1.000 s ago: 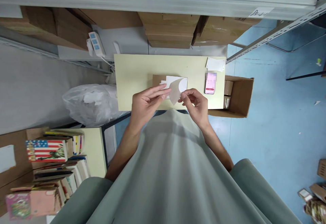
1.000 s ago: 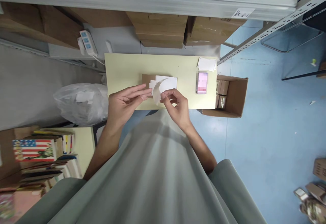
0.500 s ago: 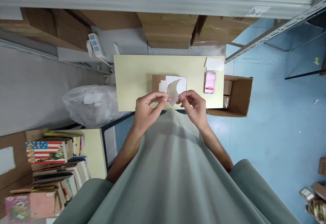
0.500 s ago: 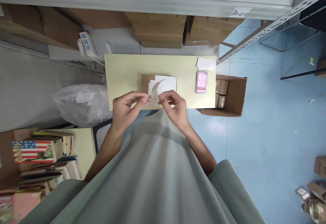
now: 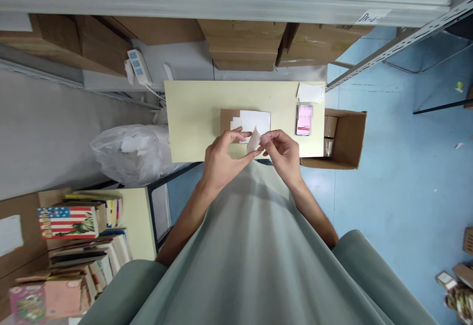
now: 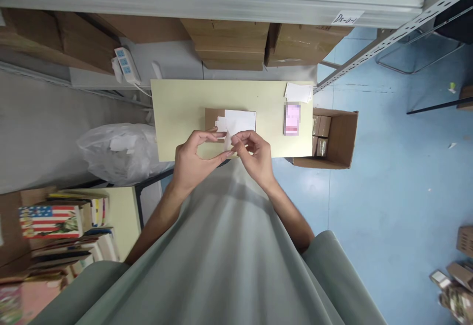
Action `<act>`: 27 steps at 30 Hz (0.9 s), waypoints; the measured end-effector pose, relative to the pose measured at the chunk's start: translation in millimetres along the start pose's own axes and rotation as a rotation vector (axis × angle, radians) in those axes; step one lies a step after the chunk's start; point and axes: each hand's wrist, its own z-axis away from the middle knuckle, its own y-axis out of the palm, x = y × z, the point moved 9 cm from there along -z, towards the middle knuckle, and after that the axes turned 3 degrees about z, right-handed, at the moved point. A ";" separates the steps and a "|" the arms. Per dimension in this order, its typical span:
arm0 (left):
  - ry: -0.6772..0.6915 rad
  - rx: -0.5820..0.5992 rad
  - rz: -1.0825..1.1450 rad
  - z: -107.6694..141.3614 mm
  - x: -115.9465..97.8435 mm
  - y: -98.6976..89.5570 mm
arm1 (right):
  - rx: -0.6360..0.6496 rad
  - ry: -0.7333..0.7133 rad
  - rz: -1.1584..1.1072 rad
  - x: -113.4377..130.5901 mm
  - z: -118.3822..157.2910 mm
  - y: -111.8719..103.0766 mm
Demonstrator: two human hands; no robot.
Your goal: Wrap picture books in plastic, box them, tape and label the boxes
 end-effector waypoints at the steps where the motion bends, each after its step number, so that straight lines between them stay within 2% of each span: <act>1: -0.011 0.012 0.005 -0.4 1.5 1.0 | 0.004 -0.001 -0.004 -0.1 -0.5 0.2; 7: -0.064 0.080 0.128 -3.3 11.1 5.8 | 0.056 0.028 0.016 -4.7 -3.1 3.4; 12: -0.158 0.065 0.242 -6.0 28.5 5.6 | 0.145 0.070 0.002 -9.6 -2.6 10.8; 19: -0.367 -0.099 0.446 -11.4 71.9 -12.8 | -0.098 0.089 0.101 -34.9 -13.2 -24.2; 22: -0.451 -0.119 0.543 -10.2 86.9 -14.7 | -0.107 0.133 0.126 -51.7 -17.5 -30.9; 27: -0.496 -0.105 0.610 -6.7 96.4 -9.7 | -0.094 0.171 0.128 -67.4 -19.4 -27.5</act>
